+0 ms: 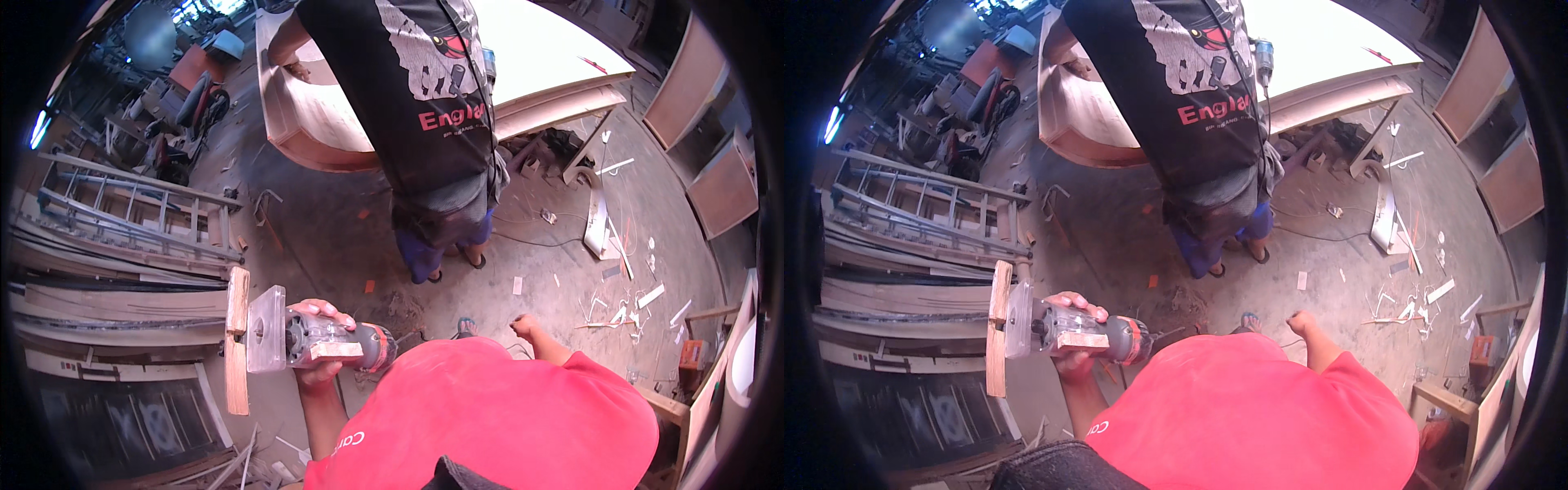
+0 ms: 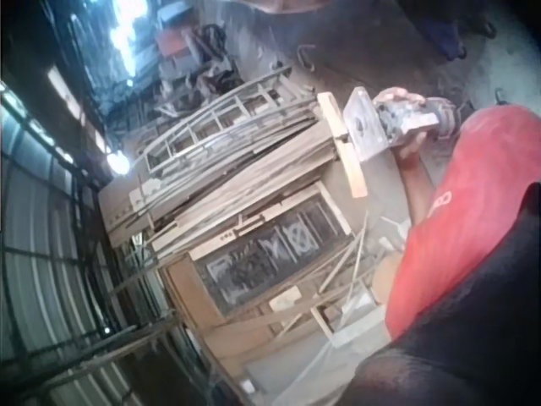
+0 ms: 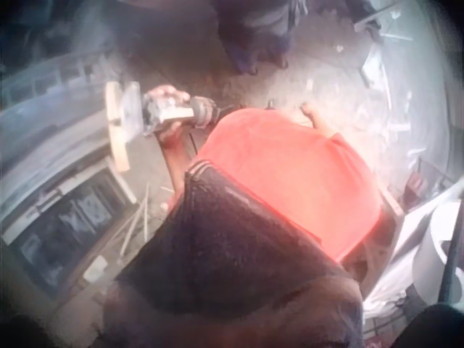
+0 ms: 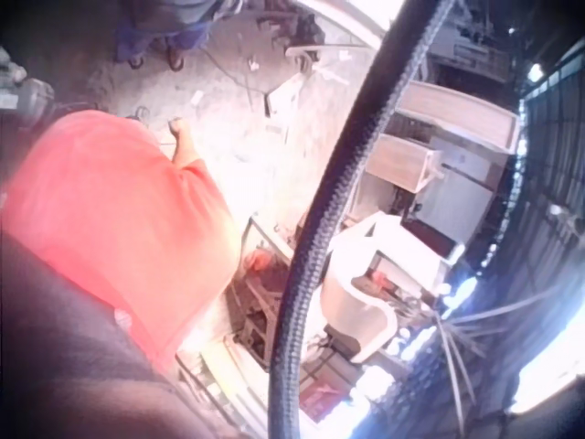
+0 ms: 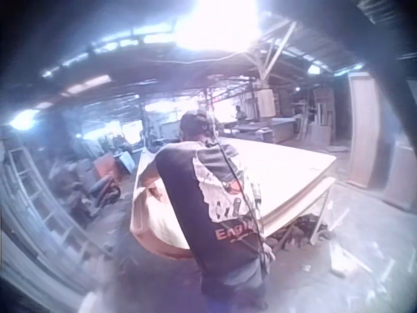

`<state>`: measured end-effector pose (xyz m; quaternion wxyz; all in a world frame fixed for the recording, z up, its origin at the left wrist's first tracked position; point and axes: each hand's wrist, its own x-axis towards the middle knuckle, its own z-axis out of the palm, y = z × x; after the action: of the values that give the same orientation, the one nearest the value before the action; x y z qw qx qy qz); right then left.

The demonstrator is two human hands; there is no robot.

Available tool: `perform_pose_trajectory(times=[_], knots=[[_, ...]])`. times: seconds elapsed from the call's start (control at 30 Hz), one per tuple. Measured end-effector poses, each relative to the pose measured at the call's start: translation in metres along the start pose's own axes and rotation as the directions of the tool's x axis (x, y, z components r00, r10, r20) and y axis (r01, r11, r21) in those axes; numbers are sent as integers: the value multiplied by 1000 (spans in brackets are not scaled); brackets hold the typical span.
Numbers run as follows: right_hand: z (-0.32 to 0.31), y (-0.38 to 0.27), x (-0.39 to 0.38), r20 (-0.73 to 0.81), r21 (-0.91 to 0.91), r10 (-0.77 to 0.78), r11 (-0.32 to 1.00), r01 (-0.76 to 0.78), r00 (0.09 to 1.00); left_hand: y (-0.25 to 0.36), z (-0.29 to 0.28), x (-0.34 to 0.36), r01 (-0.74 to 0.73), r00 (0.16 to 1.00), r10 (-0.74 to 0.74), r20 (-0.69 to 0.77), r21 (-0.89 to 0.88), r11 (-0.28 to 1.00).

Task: The person uses a tape measure to check the alignment of a handheld router base, adjusts the guide by hand, and then carries the router across the shop to a large wooden piece.

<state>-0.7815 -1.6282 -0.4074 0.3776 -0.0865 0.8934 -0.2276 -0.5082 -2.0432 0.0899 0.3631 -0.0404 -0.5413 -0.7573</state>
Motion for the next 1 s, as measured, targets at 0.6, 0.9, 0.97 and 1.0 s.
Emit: perform_pose_trajectory(times=[0.6,0.9,0.97,1.0], knots=[[-115,-61,13,180,92,135,984,-153,974,-38,29,16,-59,998,58,-25,-41,997],[-120,-42,21,175,185,82,976,-114,981,-40,28,21,-63,997,62,-42,-31,998],[-123,-65,0,191,100,83,990,-103,978,-36,29,16,-74,996,72,-61,-23,997],[-130,-72,-5,190,61,88,993,-101,978,-35,30,14,-73,995,70,-77,-34,997]])
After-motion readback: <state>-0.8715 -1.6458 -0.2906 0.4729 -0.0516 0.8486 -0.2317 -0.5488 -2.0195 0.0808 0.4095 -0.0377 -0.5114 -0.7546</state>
